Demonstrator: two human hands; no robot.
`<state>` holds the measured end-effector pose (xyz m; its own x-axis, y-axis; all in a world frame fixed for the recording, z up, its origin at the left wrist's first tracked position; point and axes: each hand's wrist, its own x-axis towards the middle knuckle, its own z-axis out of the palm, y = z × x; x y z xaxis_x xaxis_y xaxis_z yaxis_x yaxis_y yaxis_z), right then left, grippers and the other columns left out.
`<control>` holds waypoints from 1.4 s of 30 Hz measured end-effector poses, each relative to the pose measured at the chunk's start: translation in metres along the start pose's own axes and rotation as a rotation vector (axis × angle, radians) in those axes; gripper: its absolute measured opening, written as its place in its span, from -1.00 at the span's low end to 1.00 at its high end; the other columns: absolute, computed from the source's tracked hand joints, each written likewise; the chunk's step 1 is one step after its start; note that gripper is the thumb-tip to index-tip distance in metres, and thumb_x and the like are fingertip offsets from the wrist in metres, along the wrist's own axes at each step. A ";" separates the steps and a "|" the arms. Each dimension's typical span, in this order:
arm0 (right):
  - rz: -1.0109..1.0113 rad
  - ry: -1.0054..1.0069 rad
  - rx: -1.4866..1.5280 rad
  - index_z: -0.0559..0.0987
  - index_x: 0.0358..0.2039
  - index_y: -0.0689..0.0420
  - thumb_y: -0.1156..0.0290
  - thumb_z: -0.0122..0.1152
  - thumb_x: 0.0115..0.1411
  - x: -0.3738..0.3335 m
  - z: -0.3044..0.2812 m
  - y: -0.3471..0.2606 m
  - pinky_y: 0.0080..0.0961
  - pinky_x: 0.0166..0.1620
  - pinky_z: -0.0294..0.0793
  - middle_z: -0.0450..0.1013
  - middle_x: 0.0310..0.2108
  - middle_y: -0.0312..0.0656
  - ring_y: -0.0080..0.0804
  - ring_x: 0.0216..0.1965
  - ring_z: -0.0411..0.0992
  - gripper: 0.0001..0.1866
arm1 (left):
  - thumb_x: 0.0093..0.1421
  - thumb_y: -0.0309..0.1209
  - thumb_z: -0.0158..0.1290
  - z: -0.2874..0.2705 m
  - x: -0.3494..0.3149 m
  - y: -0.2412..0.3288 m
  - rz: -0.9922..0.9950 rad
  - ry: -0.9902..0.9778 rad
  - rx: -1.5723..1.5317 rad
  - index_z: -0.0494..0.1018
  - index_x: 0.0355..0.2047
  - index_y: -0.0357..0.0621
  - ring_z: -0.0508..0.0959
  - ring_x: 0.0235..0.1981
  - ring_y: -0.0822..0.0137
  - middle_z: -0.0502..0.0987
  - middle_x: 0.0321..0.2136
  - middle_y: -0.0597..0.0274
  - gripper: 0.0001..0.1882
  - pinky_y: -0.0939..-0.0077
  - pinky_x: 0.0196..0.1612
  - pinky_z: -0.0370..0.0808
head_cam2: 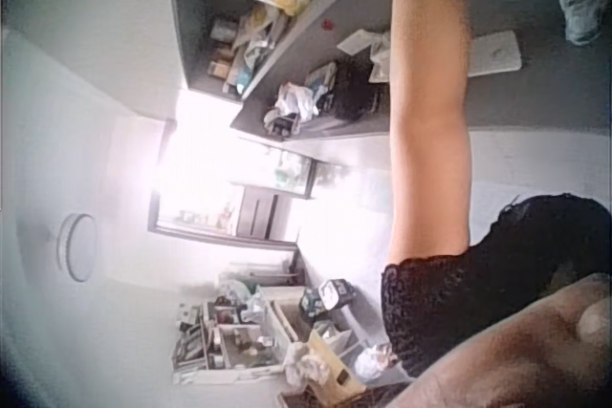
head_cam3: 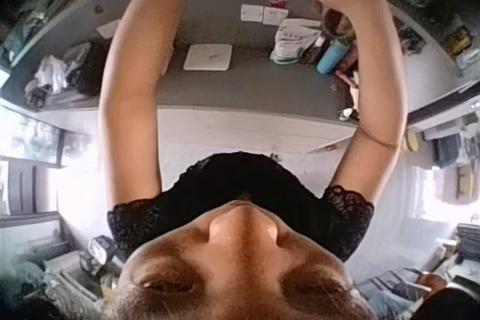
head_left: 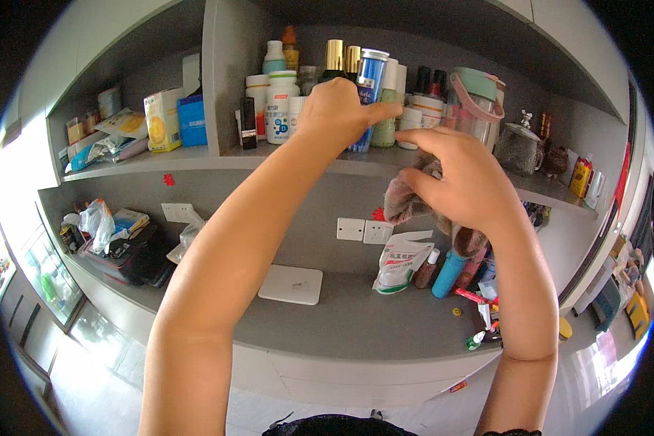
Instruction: The person wipes a glass jar and the countertop with a cloth, then picks up several small bottles and a box, discards them into a yellow bin, and continues wiping the counter. They then wash the cloth at the sink and return to the counter to handle plastic bags.
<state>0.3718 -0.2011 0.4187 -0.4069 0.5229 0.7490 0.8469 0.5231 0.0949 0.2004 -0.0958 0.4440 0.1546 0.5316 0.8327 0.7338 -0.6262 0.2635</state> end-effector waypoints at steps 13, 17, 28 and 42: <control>0.058 -0.031 0.069 0.58 -0.22 0.24 0.27 0.22 -0.02 0.003 0.001 0.011 -0.20 -0.13 0.44 0.49 -0.34 0.16 0.07 -0.24 0.47 -0.62 | -0.16 0.37 0.07 -0.003 -0.026 0.010 -0.021 0.018 0.340 0.54 -0.56 -0.34 0.59 -0.41 -0.07 0.55 -0.53 -0.15 -0.18 0.14 -0.34 0.53; 0.043 -0.023 0.076 0.59 -0.22 0.23 0.27 0.22 -0.02 0.002 0.003 0.013 -0.20 -0.13 0.44 0.49 -0.33 0.15 0.07 -0.24 0.47 -0.63 | -0.11 0.36 0.03 -0.005 -0.031 0.014 -0.045 -0.025 0.347 0.55 -0.55 -0.31 0.58 -0.43 -0.07 0.55 -0.56 -0.11 -0.20 0.15 -0.36 0.53; 0.067 0.003 0.014 0.59 -0.25 0.22 0.27 0.22 -0.01 -0.022 -0.001 0.005 -0.19 -0.17 0.43 0.48 -0.34 0.08 0.04 -0.26 0.45 -0.65 | 0.01 0.12 0.11 0.003 -0.031 0.001 -0.006 0.009 0.345 0.56 -0.59 -0.27 0.57 -0.45 -0.07 0.54 -0.58 -0.07 -0.42 0.12 -0.37 0.52; 0.253 -0.035 0.248 0.58 -0.22 0.20 0.31 0.27 0.01 -0.124 0.033 0.047 -0.35 -0.34 0.40 0.46 -0.45 0.01 -0.12 -0.42 0.46 -0.68 | 0.02 0.30 -0.01 0.014 -0.031 -0.025 0.169 0.195 0.553 0.50 -0.76 -0.17 0.44 -0.77 0.27 0.37 -0.85 0.16 -0.29 0.39 -0.58 0.41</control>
<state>0.4507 -0.2186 0.3084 -0.2098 0.6771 0.7054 0.8152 0.5194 -0.2562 0.1866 -0.0885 0.4050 0.2128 0.3039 0.9286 0.9525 -0.2763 -0.1279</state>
